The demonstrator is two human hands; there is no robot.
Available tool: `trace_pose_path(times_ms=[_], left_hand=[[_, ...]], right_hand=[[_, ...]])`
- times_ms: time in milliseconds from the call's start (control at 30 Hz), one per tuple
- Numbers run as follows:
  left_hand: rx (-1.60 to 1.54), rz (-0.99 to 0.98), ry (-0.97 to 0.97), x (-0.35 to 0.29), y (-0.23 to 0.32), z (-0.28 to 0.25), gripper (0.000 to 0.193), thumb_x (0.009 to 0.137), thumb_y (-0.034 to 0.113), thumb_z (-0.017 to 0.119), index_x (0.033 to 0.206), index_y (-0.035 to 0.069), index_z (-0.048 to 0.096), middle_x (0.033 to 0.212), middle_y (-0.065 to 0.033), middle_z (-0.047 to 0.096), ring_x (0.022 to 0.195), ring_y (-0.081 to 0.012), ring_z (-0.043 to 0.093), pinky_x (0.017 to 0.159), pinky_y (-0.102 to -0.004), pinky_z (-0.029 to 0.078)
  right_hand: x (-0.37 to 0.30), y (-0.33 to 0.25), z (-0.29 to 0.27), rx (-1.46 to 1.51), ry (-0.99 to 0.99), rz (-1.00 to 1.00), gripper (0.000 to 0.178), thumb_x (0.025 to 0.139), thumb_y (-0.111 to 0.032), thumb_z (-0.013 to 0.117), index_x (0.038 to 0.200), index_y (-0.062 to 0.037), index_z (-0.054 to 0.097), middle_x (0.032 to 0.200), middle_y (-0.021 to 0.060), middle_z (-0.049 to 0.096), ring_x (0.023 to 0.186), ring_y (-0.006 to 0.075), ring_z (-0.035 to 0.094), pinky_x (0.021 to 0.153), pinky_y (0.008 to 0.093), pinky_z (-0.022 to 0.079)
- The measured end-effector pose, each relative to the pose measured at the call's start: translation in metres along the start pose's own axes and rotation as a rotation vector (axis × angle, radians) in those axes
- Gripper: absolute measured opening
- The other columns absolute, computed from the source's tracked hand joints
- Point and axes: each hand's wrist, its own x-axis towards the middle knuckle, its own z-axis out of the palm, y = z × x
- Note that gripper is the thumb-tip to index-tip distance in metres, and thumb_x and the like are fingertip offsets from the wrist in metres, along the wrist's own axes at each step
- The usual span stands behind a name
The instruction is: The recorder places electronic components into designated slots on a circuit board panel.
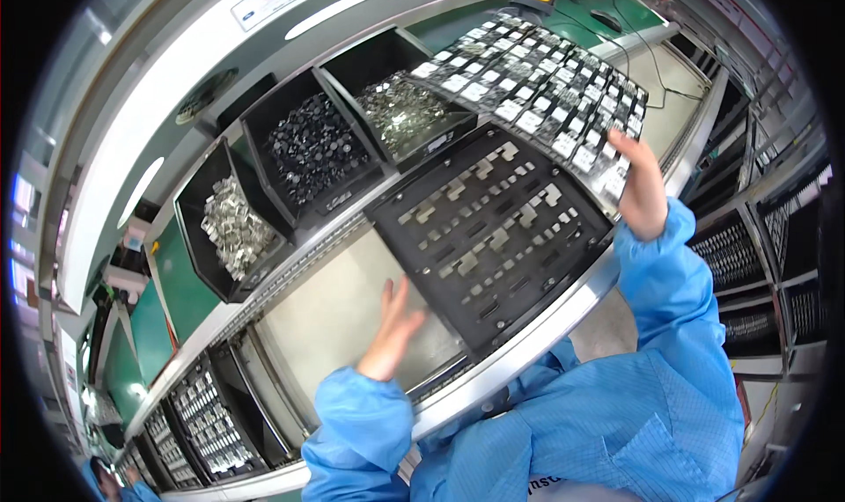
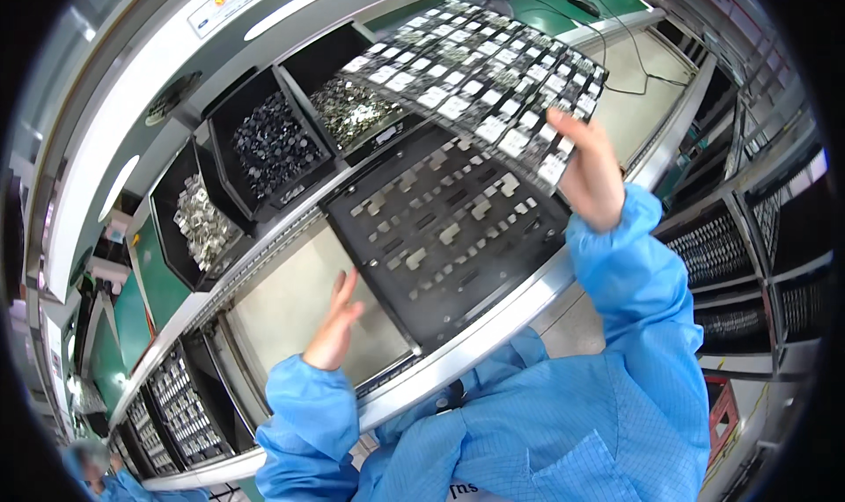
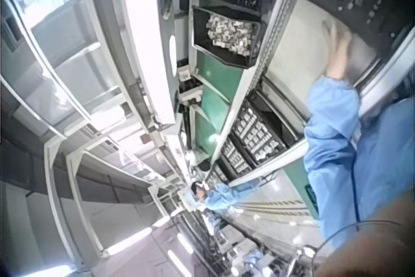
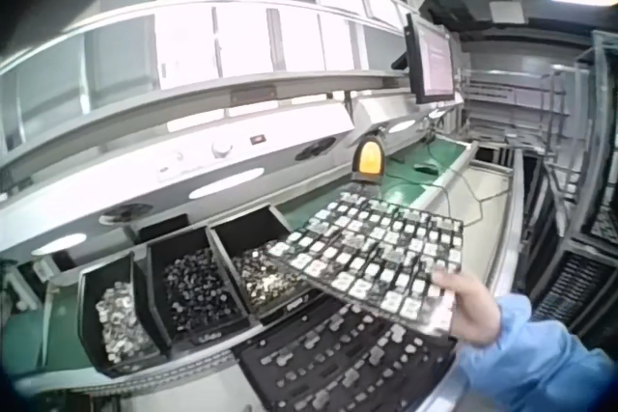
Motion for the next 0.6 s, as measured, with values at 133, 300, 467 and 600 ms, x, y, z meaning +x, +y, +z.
trace_pose_path(times_ms=[133,300,467,600], left_hand=[[0.068,0.473,-0.07,0.005,0.038,0.045,0.09,0.085,0.029,0.062,0.148,0.01,0.0,0.153,-0.017,-0.007,0.141,-0.0335,-0.003,0.113,-0.0441,0.006],[-0.959,0.361,-0.176,-0.007,0.092,0.079,0.073,0.087,-0.003,0.055,0.141,0.014,0.01,0.138,-0.0119,0.036,0.126,-0.0246,0.038,0.105,-0.0404,0.03],[-0.965,0.303,-0.057,-0.009,0.102,0.041,0.071,0.075,-0.005,0.06,0.138,0.004,0.029,0.126,-0.0122,0.051,0.114,-0.0249,0.053,0.1,-0.0381,0.041],[-0.873,0.2,-0.213,-0.014,0.09,0.01,0.072,0.073,-0.004,0.053,0.14,0.0,0.028,0.13,-0.0154,0.049,0.117,-0.0253,0.052,0.099,-0.0361,0.041]], right_hand=[[-0.034,0.027,0.023,-0.058,-0.152,0.012,0.049,0.083,-0.011,0.061,0.127,0.0029,0.043,0.116,0.0143,0.059,0.102,0.0241,0.061,0.09,0.0373,0.049],[-0.081,0.075,0.005,-0.273,-0.681,-0.192,0.076,0.076,-0.007,0.073,0.139,0.0003,0.03,0.14,0.0175,0.037,0.129,0.0269,0.037,0.107,0.0386,0.028],[-0.04,0.033,-0.037,-0.655,-0.976,0.055,0.07,0.083,-0.037,0.065,0.136,-0.0007,0.037,0.137,0.0203,0.041,0.128,0.0314,0.039,0.108,0.0468,0.027],[0.004,0.027,-0.054,0.168,-0.298,0.471,0.063,0.094,-0.048,0.037,0.137,-0.0013,0.037,0.135,0.0223,0.044,0.118,0.0371,0.05,0.101,0.0571,0.037]])
